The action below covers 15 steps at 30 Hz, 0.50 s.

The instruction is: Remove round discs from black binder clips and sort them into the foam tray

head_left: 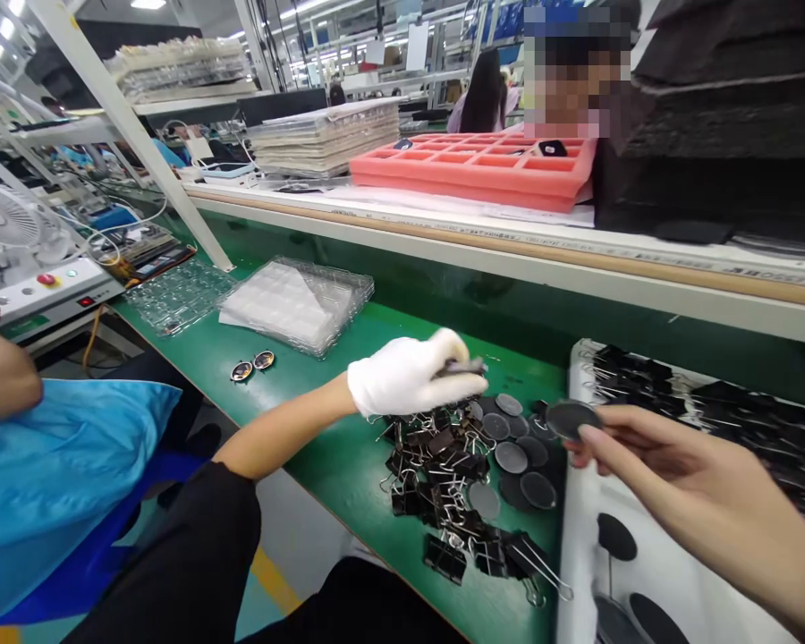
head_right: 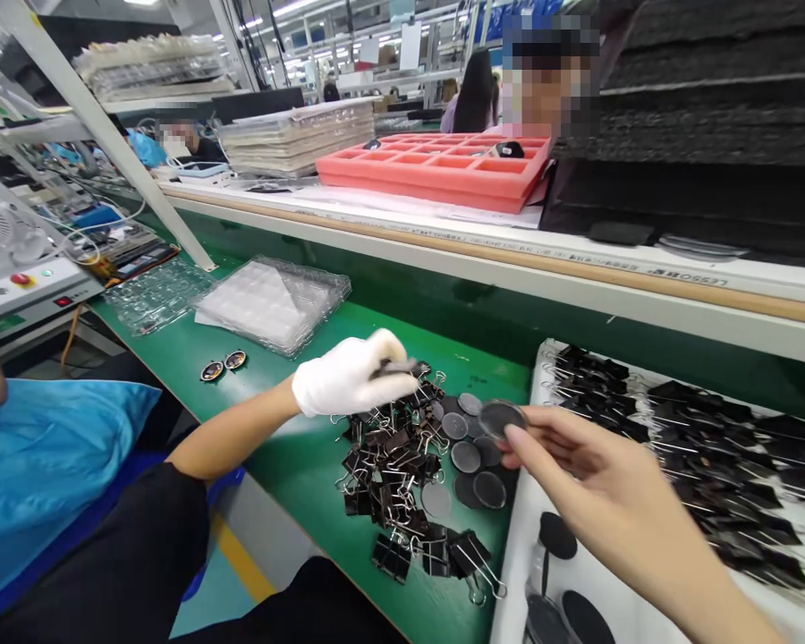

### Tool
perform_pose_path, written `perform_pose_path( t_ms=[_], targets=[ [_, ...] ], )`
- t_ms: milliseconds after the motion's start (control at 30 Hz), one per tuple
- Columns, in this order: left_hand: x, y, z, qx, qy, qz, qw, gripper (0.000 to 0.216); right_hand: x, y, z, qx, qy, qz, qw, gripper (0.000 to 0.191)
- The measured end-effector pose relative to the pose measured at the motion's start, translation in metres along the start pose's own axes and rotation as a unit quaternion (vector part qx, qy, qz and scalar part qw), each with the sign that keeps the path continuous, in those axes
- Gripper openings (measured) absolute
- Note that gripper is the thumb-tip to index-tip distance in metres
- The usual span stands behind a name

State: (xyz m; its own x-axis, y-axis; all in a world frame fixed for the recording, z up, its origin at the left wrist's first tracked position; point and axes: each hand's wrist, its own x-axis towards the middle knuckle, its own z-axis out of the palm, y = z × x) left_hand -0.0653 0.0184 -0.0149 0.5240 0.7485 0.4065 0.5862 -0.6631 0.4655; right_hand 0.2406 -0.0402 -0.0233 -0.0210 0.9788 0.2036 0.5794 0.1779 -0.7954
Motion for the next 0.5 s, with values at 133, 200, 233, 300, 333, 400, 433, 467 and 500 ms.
perform_pose_path(
  t_ms=[133, 200, 233, 300, 333, 400, 433, 467, 500],
  targets=[
    [0.033, 0.020, 0.014, -0.011, -0.047, 0.135, 0.990, 0.036, 0.011, -0.025, 0.017, 0.047, 0.019, 0.002, 0.999, 0.036],
    [0.038, 0.021, 0.020, -0.035, -0.030, 0.154, 0.987, 0.032, 0.012, -0.023, 0.021, 0.068, 0.070, 0.000, 0.995, 0.033],
    [0.038, 0.021, 0.023, -0.053, -0.016, 0.149, 0.987, 0.029, 0.012, -0.020, 0.023, 0.089, 0.078, 0.005, 0.993, 0.031],
    [0.037, 0.020, 0.027, -0.095, 0.006, 0.116, 0.989, 0.021, 0.014, -0.015, 0.024, 0.138, 0.067, 0.020, 0.988, 0.030],
    [0.037, 0.019, 0.028, -0.117, 0.012, 0.090, 0.989, 0.020, 0.016, -0.012, 0.025, 0.163, 0.057, 0.027, 0.985, 0.030],
    [0.035, 0.018, 0.032, -0.158, 0.013, 0.038, 0.987, 0.026, 0.019, -0.007, 0.026, 0.203, 0.039, 0.032, 0.978, 0.031],
    [0.034, 0.018, 0.035, -0.178, 0.011, 0.021, 0.984, 0.032, 0.021, -0.005, 0.027, 0.215, 0.030, 0.032, 0.976, 0.031],
    [0.033, 0.018, 0.038, -0.194, 0.008, 0.013, 0.981, 0.036, 0.022, -0.003, 0.028, 0.225, 0.019, 0.033, 0.974, 0.031],
    [0.032, 0.017, 0.041, -0.206, 0.009, 0.013, 0.978, 0.040, 0.022, -0.002, 0.029, 0.232, 0.006, 0.034, 0.972, 0.030]
  ],
)
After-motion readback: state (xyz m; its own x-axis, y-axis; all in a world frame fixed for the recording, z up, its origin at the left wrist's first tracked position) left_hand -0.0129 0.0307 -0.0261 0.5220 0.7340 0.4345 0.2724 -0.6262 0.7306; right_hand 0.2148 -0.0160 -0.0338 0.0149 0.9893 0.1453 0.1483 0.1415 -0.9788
